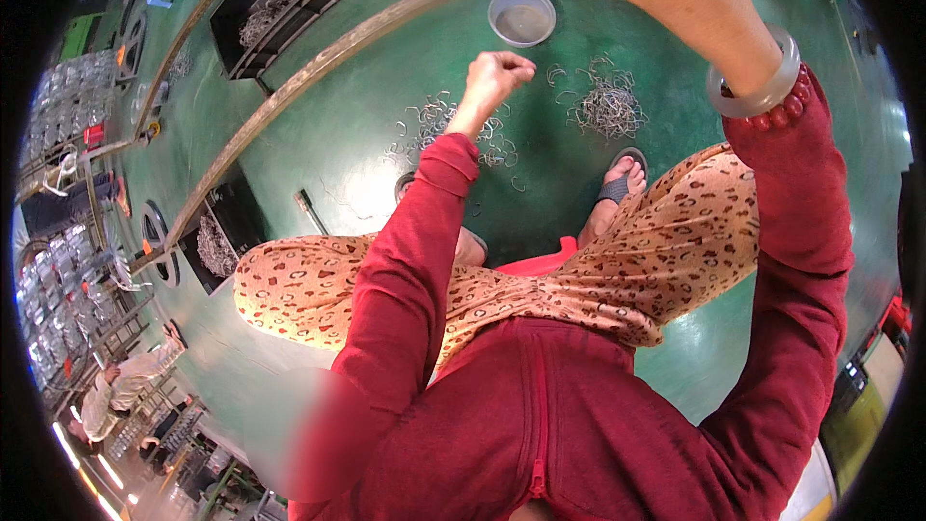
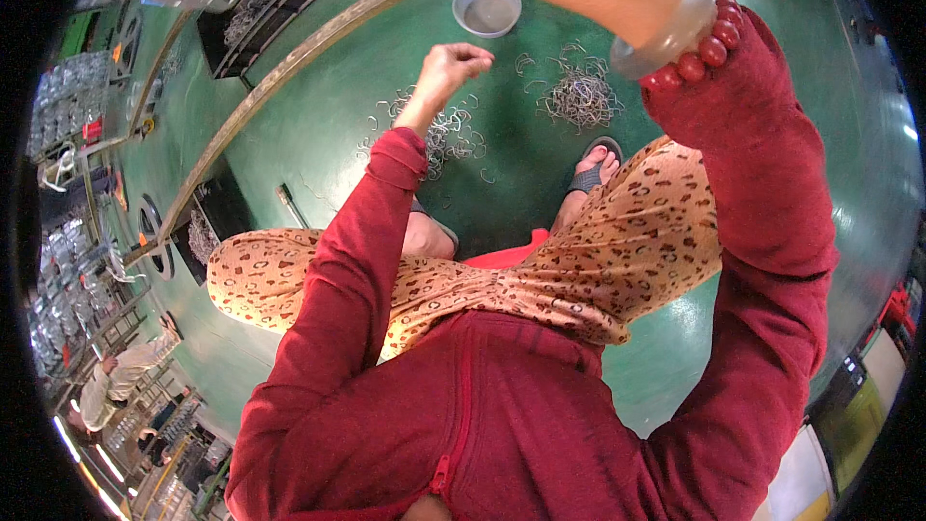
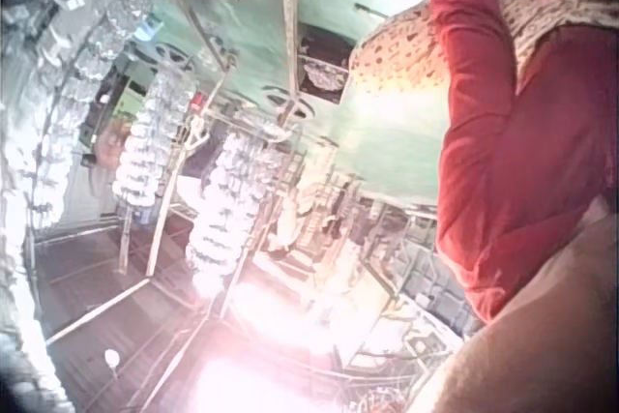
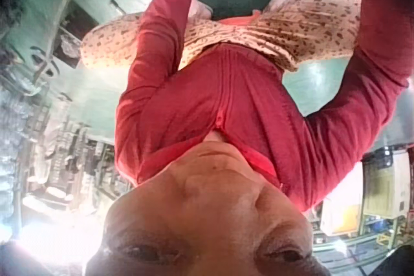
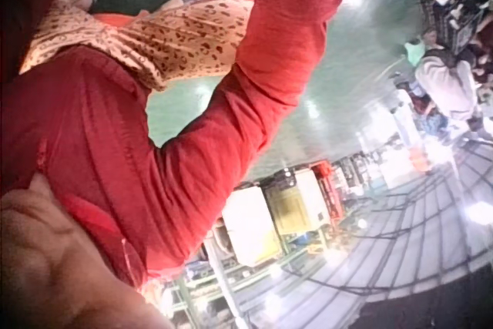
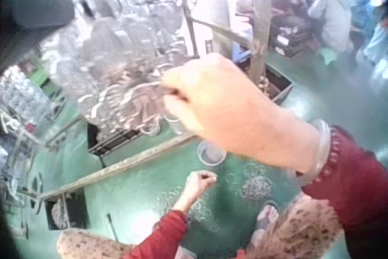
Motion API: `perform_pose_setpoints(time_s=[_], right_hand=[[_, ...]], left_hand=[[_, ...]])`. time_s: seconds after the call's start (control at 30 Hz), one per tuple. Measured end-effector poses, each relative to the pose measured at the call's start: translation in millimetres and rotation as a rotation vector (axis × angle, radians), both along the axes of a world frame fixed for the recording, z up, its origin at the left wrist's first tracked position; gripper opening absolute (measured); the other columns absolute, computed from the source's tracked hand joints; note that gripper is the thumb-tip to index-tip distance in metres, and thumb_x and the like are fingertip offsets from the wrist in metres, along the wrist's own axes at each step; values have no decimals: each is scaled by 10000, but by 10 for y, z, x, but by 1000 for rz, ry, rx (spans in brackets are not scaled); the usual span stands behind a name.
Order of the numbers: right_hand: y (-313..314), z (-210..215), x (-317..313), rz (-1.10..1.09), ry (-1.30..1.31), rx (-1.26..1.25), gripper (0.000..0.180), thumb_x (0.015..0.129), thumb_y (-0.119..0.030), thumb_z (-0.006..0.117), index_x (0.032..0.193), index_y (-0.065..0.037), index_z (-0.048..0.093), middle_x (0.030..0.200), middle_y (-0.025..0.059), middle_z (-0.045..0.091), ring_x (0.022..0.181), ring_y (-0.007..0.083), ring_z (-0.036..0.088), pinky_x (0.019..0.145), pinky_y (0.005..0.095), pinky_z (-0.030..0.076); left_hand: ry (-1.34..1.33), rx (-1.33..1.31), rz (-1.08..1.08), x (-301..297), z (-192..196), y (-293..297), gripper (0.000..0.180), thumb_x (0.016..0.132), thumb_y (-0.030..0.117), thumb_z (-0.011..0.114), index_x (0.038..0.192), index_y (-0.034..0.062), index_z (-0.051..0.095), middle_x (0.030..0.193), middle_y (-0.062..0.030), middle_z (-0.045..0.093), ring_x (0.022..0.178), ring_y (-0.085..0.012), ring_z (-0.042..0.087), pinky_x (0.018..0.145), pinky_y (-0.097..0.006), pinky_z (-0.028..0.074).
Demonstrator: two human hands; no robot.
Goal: The person sits on the floor and repeatedly picks up small metal hooks from a container, then attaches each hook to a metal peeler hanging on a rack. The person continues this repetitive assembly process for the duration of the clip.
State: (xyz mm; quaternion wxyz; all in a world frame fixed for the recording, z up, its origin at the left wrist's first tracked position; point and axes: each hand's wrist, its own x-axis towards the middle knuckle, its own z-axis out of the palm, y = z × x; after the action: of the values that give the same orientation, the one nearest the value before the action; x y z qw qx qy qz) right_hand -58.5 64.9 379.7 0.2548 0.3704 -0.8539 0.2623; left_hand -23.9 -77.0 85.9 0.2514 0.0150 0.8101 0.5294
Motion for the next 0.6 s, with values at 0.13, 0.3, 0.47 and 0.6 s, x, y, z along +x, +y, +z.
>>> perform_pose_setpoints(time_s=[0.13,0.3,0.47,0.6], right_hand=[[77,-80,-62,54,-8,-29,139,805,-97,554,745,27,574,610,148,562,544,270,570,574,362,459],[138,-168,-100,78,-36,-78,135,810,-110,580,778,22,583,615,139,554,542,257,570,555,351,451],[128,-180,-91,44,-51,-121,140,816,-122,606,812,17,592,619,130,547,540,244,569,535,340,443],[-13,-105,-45,18,-71,-149,148,821,-132,627,839,13,599,622,123,541,539,234,569,519,331,437]], left_hand=[[201,-245,-156,210,-434,416,143,744,151,668,863,89,717,829,-160,674,799,-299,658,757,-397,510],[562,-427,-236,448,-946,700,141,742,94,639,870,47,671,849,-165,657,794,-321,651,715,-423,527],[533,-764,-457,529,-963,859,275,667,24,643,936,31,589,974,-144,595,938,-288,593,680,-381,553],[439,-476,-119,642,-1024,726,75,819,51,509,882,11,518,939,-199,559,883,-365,570,722,-474,506]])
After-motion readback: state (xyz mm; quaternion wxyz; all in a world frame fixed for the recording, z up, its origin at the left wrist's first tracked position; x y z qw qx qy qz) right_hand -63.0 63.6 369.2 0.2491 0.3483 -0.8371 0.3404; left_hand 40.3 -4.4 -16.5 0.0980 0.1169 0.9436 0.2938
